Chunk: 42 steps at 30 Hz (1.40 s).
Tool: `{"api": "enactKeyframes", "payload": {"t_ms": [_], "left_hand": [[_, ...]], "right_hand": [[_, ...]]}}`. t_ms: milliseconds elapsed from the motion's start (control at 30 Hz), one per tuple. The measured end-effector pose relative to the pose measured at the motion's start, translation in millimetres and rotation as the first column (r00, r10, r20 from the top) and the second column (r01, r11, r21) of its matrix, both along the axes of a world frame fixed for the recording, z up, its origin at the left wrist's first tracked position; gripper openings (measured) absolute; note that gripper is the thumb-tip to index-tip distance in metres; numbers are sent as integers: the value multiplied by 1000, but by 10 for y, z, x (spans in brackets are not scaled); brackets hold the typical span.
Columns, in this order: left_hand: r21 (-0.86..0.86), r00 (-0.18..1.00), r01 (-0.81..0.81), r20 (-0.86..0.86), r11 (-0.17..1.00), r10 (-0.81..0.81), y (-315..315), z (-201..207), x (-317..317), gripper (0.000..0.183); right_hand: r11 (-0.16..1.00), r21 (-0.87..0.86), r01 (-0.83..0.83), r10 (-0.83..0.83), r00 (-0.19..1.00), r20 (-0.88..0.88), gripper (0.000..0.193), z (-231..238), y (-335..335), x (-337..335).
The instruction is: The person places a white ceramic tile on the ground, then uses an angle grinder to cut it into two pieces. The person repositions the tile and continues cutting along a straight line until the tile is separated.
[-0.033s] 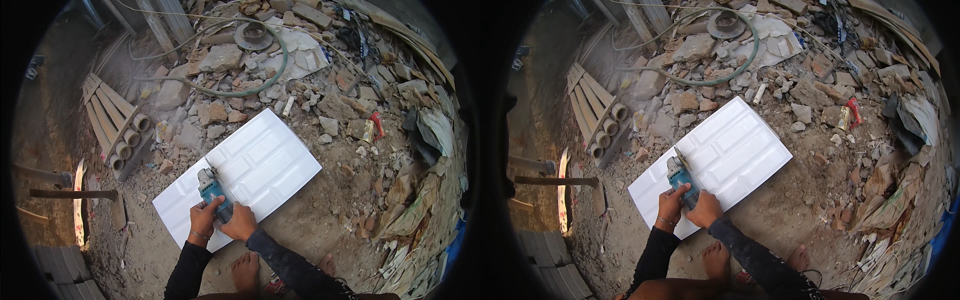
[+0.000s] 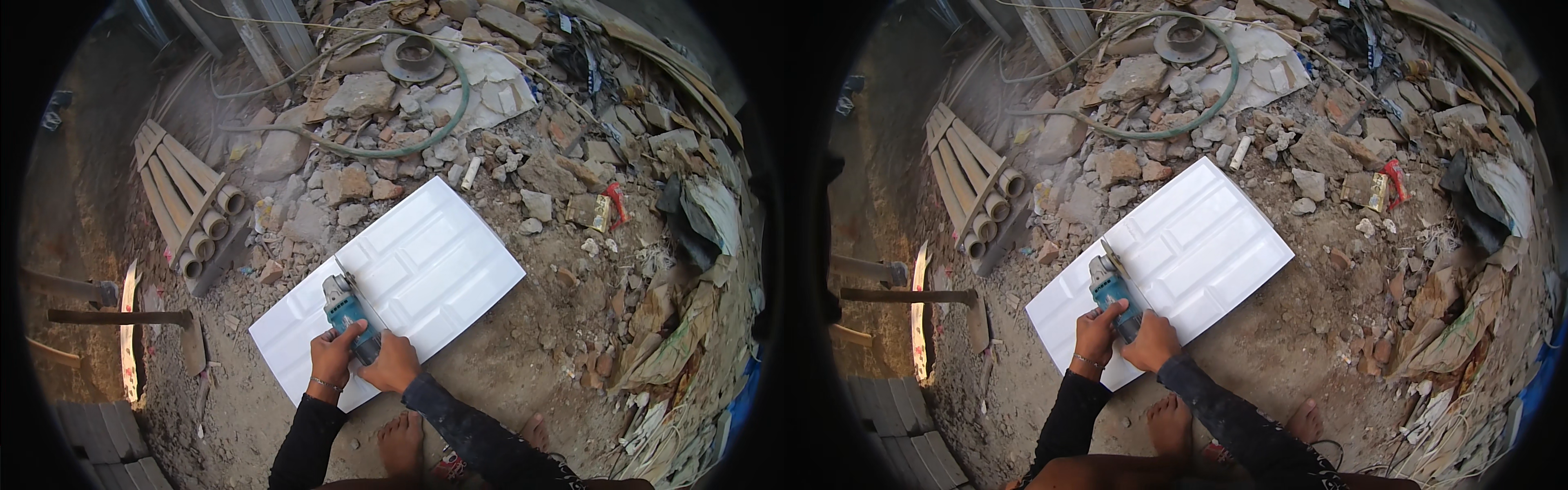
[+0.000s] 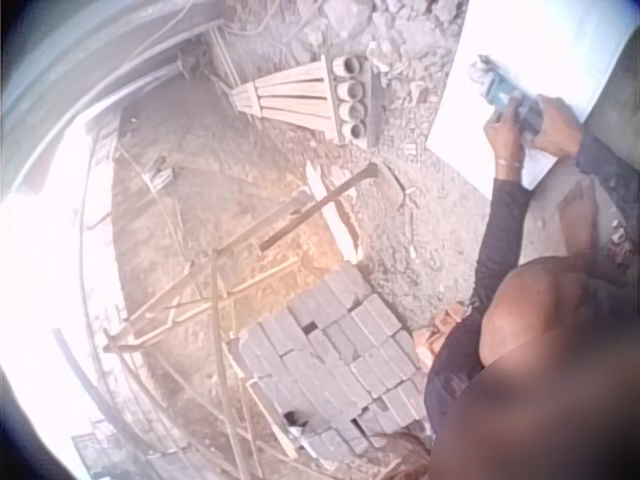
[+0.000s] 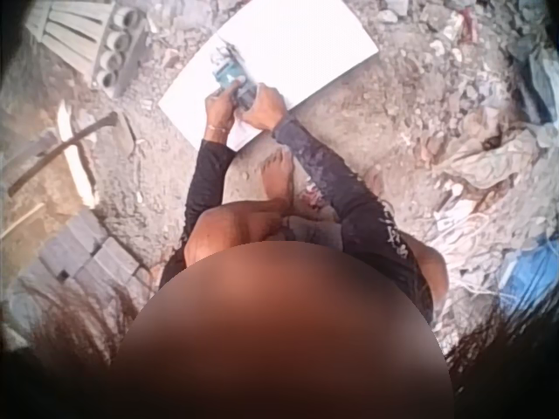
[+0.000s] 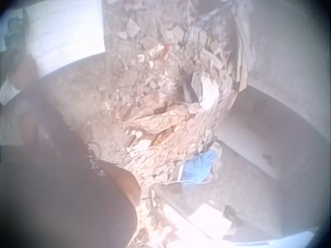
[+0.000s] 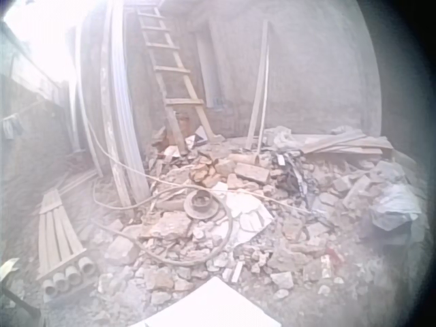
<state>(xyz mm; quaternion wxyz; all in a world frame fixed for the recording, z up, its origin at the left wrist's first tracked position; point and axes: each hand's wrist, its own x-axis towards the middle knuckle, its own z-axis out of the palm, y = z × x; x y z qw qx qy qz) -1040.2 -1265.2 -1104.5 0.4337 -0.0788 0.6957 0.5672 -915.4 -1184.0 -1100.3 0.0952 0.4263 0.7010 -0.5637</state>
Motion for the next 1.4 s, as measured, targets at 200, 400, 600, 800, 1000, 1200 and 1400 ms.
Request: {"api": "enactKeyframes", "payload": {"t_ms": [200, 400, 600, 800, 1000, 1200, 1400], "left_hand": [[-3, 1000, 5, -1, 1000, -5, -21, 9, 50, 35], [8, 1000, 9, 1, 1000, -9, -26, 39, 126, 32], [-20, 1000, 12, -2, 1000, -12, -47, 61, 186, 33], [-30, 1000, 0, 6, 1000, 0, -71, 54, 254, 34], [-10, 1000, 4, 7, 1000, -4, -109, 30, 313, 34], [2, 1000, 15, 2, 1000, -15, -135, -8, 308, 33], [-5, 1000, 27, -2, 1000, -27, -136, 6, 320, 32]], "right_hand": [[1000, -7, 11, -11, 1000, 0, 58, 7, -22, 56], [998, 48, 42, -41, 999, -27, 62, 18, -57, 109], [1000, 1, 4, -4, 1000, 6, 64, 56, -53, 183], [999, 49, 19, -20, 1000, 11, 67, -8, -128, 243], [998, 55, 30, -32, 999, 37, 65, -109, -197, 282], [996, 75, 40, -40, 999, 4, 63, -101, -203, 306], [999, 50, 19, -19, 1000, 3, 57, -14, -165, 336]]}}
